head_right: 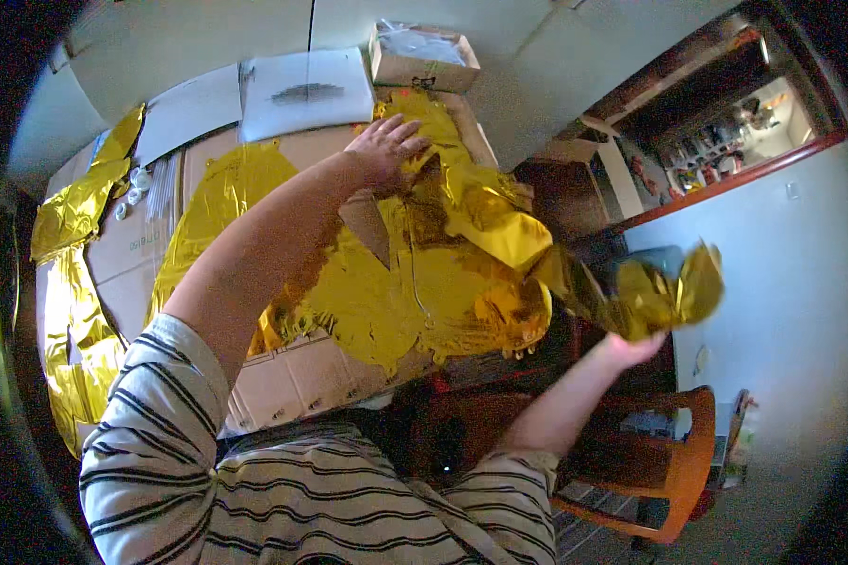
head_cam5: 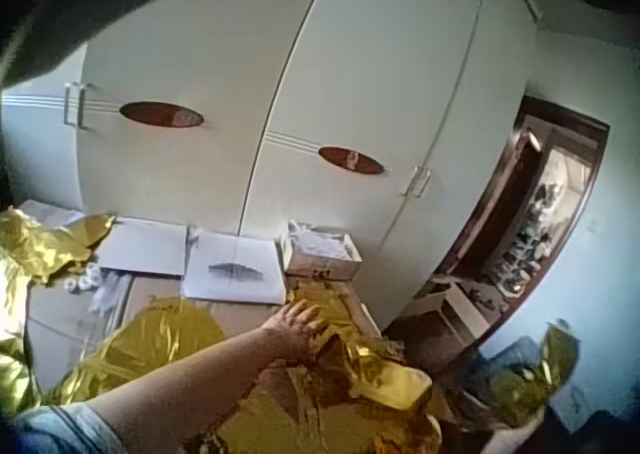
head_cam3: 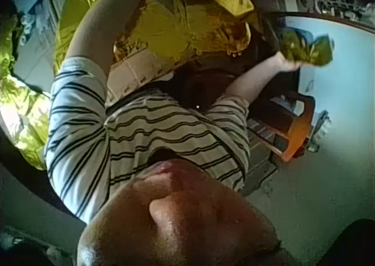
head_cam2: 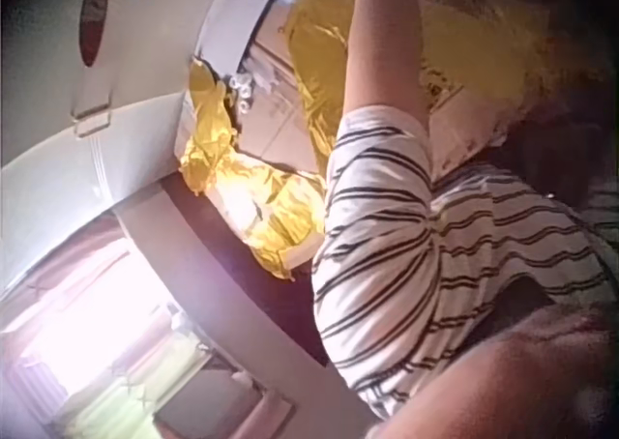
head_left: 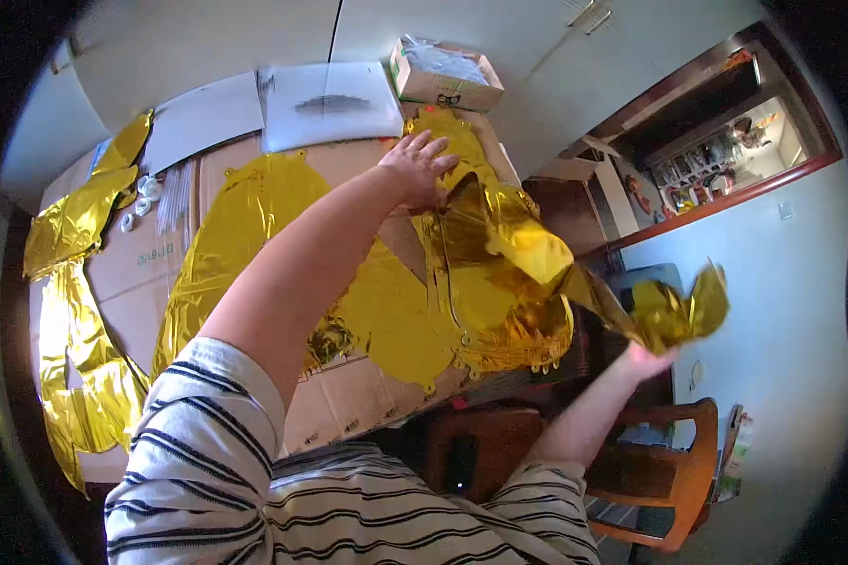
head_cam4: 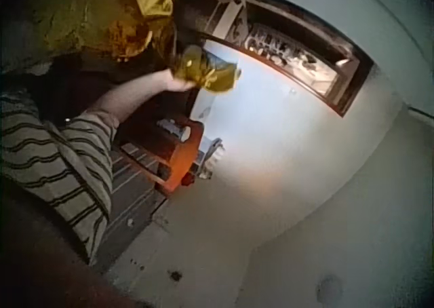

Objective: The recorder is inspecting, folding, and preparing gold foil letter balloons for packaging on a cardboard-covered surface.

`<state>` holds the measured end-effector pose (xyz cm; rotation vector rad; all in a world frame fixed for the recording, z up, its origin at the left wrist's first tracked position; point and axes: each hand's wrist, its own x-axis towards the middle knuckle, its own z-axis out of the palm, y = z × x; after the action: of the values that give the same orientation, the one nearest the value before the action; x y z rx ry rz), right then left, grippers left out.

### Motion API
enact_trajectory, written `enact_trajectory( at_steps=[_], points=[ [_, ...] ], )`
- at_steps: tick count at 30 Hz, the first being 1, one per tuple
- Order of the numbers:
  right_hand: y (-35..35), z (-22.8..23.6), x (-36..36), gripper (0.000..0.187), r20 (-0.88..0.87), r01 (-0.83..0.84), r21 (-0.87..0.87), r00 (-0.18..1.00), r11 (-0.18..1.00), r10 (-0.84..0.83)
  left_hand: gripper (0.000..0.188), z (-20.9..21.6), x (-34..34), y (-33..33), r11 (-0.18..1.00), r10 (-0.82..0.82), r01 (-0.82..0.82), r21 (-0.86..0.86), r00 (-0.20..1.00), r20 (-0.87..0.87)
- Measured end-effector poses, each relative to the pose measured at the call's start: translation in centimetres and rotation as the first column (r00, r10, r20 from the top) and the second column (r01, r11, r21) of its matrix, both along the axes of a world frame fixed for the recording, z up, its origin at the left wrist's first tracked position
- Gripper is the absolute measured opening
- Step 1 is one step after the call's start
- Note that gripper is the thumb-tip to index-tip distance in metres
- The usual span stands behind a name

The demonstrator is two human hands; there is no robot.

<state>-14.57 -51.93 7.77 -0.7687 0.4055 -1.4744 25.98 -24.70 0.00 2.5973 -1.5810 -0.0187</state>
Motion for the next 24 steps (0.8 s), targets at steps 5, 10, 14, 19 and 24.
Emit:
enact_trajectory(
  at_steps=[5, 10, 14, 19, 24],
  points=[
    [-2.8, -3.0, -18.4, 0.055, -0.461, 0.387, -0.612, 0.534, 0.69, -0.708, 0.077, 0.6, -1.1, -0.8, 1.0, -0.01, 0.009, -0.025, 0.999, -0.036],
    [3.3, 2.6, -20.8, 0.048, -0.432, 0.573, -0.312, 0.625, 0.758, -0.65, 0.076, 1.3, -0.9, -0.9, 0.962, -0.117, 0.185, -0.202, 0.945, 0.306],
    [5.0, 4.2, -18.9, 0.043, -0.498, 0.536, -0.388, 0.562, 0.749, -0.66, 0.051, 3.0, -2.2, -0.6, 0.956, -0.178, 0.245, -0.159, 0.921, 0.348],
    [8.5, 7.7, -13.9, 0.037, -0.546, 0.4, -0.519, 0.524, 0.755, -0.653, 0.062, 5.8, -9.2, -0.5, 0.98, -0.135, 0.14, -0.139, 0.99, 0.04],
    [14.0, 10.3, -4.3, 0.03, -0.575, 0.139, -0.584, 0.624, 0.8, -0.529, 0.069, 2.4, -11.8, 1.1, 0.958, -0.155, 0.171, -0.229, 0.984, 0.083]
  ],
)
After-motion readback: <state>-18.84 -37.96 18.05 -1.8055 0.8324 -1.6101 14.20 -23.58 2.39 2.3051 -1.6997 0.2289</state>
